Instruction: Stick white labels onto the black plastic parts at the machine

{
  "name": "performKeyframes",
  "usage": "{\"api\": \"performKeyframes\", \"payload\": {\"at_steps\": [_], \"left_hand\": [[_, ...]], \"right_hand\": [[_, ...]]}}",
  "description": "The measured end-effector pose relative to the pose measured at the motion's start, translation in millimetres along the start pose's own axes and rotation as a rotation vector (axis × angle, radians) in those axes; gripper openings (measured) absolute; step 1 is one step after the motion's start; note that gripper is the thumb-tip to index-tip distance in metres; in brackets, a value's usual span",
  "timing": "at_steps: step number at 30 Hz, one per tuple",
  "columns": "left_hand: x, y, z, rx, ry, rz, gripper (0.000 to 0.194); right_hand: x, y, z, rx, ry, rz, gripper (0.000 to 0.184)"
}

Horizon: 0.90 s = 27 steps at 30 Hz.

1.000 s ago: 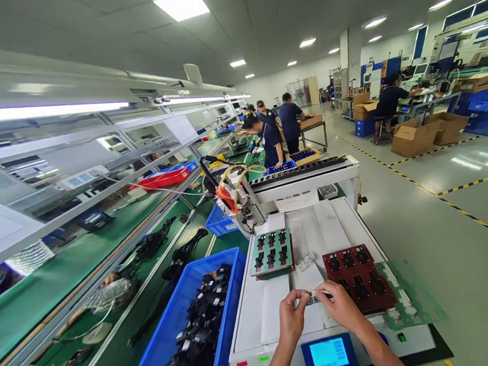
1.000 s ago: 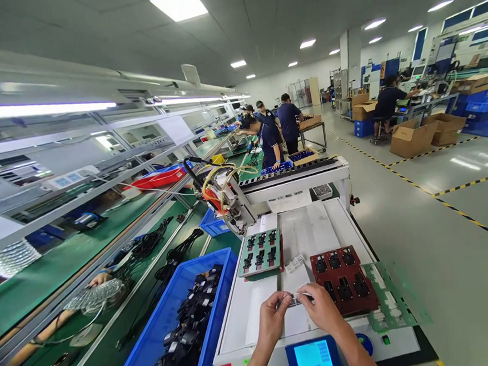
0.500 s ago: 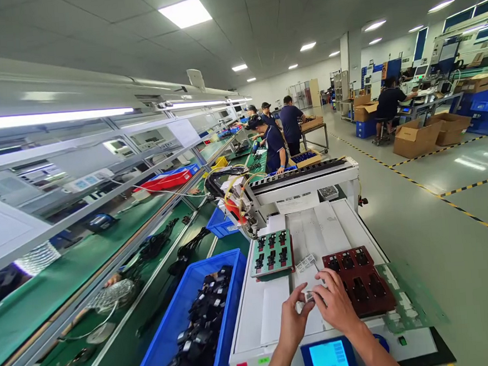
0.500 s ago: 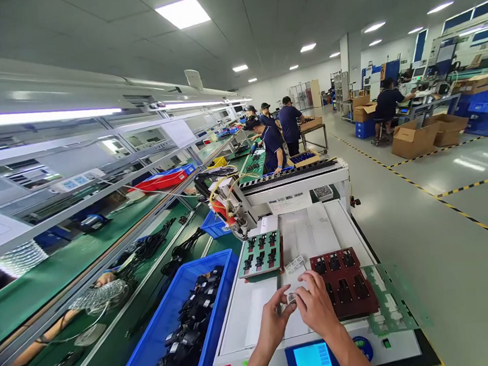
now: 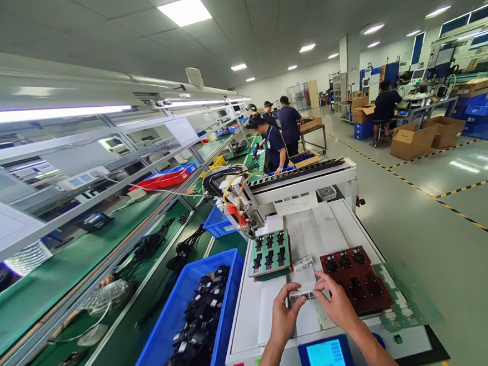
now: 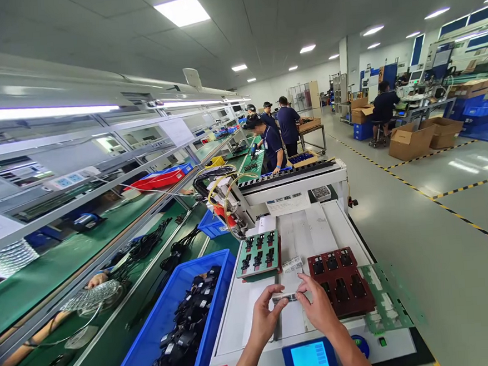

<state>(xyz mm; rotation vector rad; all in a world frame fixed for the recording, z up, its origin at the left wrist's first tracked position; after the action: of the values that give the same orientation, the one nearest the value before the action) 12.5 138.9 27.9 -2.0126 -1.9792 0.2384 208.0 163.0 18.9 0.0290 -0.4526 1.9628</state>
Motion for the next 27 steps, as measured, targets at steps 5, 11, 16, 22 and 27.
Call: {"api": "performKeyframes", "payload": {"at_steps": [5,11,16,22,27], "left_hand": [[5,3.6,-4,0.03,-0.027,0.016,0.042],[5,4.8,-10,0.035,-0.028,0.0,0.045],[3,8.8,-11,0.021,-0.026,0.006,0.043],[2,6.7,-6,-0.021,-0.033,-0.011,0.039],[1,10.0,2,-0.043,-0.035,-0.046,0.042]], "right_hand": [[2,1,0,0.033,-0.009,-0.04,0.05],[1,-2,-5,0.026,-0.038,-0.082,0.046],[-3,-3,-7,0.001,-0.036,-0.144,0.041],[-9,-10,7,-0.119,-0.108,-0.147,0.052],[-11,8,4,-0.203,-0.228,-0.008,0.05]]}}
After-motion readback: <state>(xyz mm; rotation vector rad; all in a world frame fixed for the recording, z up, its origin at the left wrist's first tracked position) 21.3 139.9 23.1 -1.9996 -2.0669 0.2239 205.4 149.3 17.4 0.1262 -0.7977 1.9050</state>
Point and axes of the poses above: each hand's wrist, its own x-axis towards the middle knuckle, its own y-axis out of the palm, z = x × y, the point moved 10 cm from there along x, towards the middle knuckle, and after that the axes turned 11 degrees about z, right-handed, at the moved point
